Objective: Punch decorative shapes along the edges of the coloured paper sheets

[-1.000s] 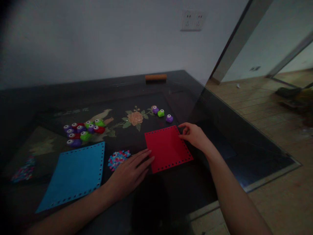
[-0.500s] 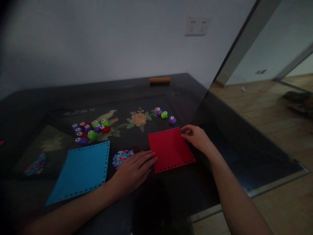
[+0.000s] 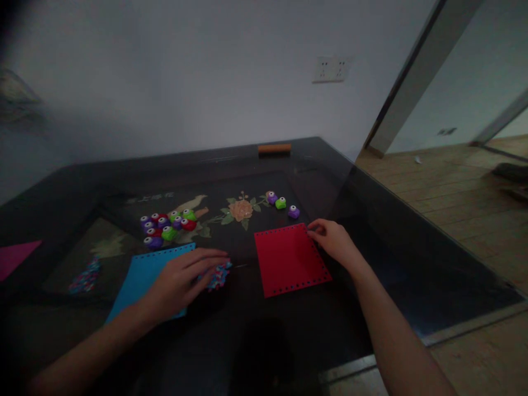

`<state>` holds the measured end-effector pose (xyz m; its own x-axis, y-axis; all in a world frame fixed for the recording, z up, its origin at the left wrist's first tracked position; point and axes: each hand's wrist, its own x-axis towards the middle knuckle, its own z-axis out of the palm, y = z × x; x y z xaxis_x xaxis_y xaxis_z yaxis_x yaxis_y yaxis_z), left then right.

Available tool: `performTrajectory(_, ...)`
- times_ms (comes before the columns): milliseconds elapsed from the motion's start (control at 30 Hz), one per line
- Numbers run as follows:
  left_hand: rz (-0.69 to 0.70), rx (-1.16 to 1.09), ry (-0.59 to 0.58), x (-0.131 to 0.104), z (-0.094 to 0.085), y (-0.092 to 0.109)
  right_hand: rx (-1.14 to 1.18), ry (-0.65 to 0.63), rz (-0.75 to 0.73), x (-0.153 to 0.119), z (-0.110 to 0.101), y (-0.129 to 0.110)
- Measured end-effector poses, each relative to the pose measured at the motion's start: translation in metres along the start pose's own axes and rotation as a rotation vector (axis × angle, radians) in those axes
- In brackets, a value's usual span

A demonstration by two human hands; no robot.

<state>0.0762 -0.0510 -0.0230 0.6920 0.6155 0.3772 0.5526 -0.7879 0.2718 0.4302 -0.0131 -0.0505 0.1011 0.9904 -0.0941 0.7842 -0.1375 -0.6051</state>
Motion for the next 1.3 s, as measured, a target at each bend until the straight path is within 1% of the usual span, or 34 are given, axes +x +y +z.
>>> performTrajectory(33, -0.051, 0.010, 0.022, -0.009, -0.006, -0.013, 0.000, 0.005, -0.001, 0.000, 0.000, 0.000)
performTrajectory(133, -0.279, 0.066, 0.120, -0.041, -0.020, -0.053, 0.026, 0.019, 0.000, 0.001, 0.000, 0.002)
performTrajectory(200, -0.375, 0.113, 0.164, -0.062, -0.026, -0.076, 0.035, 0.032, 0.006, 0.002, -0.001, 0.004)
performTrajectory(267, -0.443, 0.138, 0.174, -0.077, -0.029, -0.093, 0.046, 0.042, 0.013, 0.003, -0.001, 0.006)
performTrajectory(367, -0.474, 0.134, 0.162, -0.088, -0.031, -0.107, 0.090, 0.095, -0.005, 0.006, -0.002, 0.008)
performTrajectory(467, -0.476, 0.126, 0.129, -0.090, -0.034, -0.111, 0.102, 0.219, -0.048, 0.007, -0.003, 0.006)
performTrajectory(533, -0.479, 0.125, 0.086, -0.090, -0.036, -0.111, 0.090, 0.275, -0.074, 0.004, -0.002, -0.002)
performTrajectory(600, -0.480, 0.132, 0.034, -0.090, -0.038, -0.109, 0.073, 0.292, -0.109, -0.002, 0.001, -0.016)
performTrajectory(667, -0.481, 0.158, -0.007, -0.090, -0.041, -0.107, 0.053, 0.282, -0.172, -0.009, 0.008, -0.040)
performTrajectory(700, -0.482, 0.176, -0.023, -0.090, -0.042, -0.107, 0.056, 0.253, -0.227, -0.012, 0.013, -0.054)
performTrajectory(733, -0.483, 0.193, -0.041, -0.090, -0.044, -0.107, 0.066, 0.212, -0.286, -0.015, 0.019, -0.070)
performTrajectory(800, -0.487, 0.215, -0.078, -0.091, -0.046, -0.107, 0.060, 0.077, -0.459, -0.021, 0.036, -0.103)
performTrajectory(833, -0.492, 0.216, -0.097, -0.091, -0.047, -0.107, 0.052, 0.017, -0.544, -0.022, 0.046, -0.119)
performTrajectory(900, -0.511, 0.206, -0.133, -0.092, -0.048, -0.108, 0.006, -0.081, -0.655, -0.023, 0.072, -0.148)
performTrajectory(933, -0.523, 0.199, -0.150, -0.093, -0.049, -0.109, -0.031, -0.118, -0.699, -0.023, 0.085, -0.161)
performTrajectory(1000, -0.541, 0.188, -0.182, -0.095, -0.049, -0.110, -0.140, -0.141, -0.801, -0.020, 0.112, -0.182)
performTrajectory(1067, -0.539, 0.181, -0.201, -0.097, -0.049, -0.111, -0.241, -0.138, -0.860, -0.016, 0.134, -0.197)
performTrajectory(1133, -0.522, 0.176, -0.211, -0.098, -0.049, -0.112, -0.315, -0.127, -0.886, -0.012, 0.150, -0.205)
performTrajectory(1200, -0.516, 0.183, -0.227, -0.099, -0.049, -0.113, -0.368, -0.116, -0.888, -0.009, 0.160, -0.209)
performTrajectory(1300, -0.534, 0.210, -0.257, -0.098, -0.049, -0.111, -0.404, -0.115, -0.903, -0.007, 0.164, -0.208)
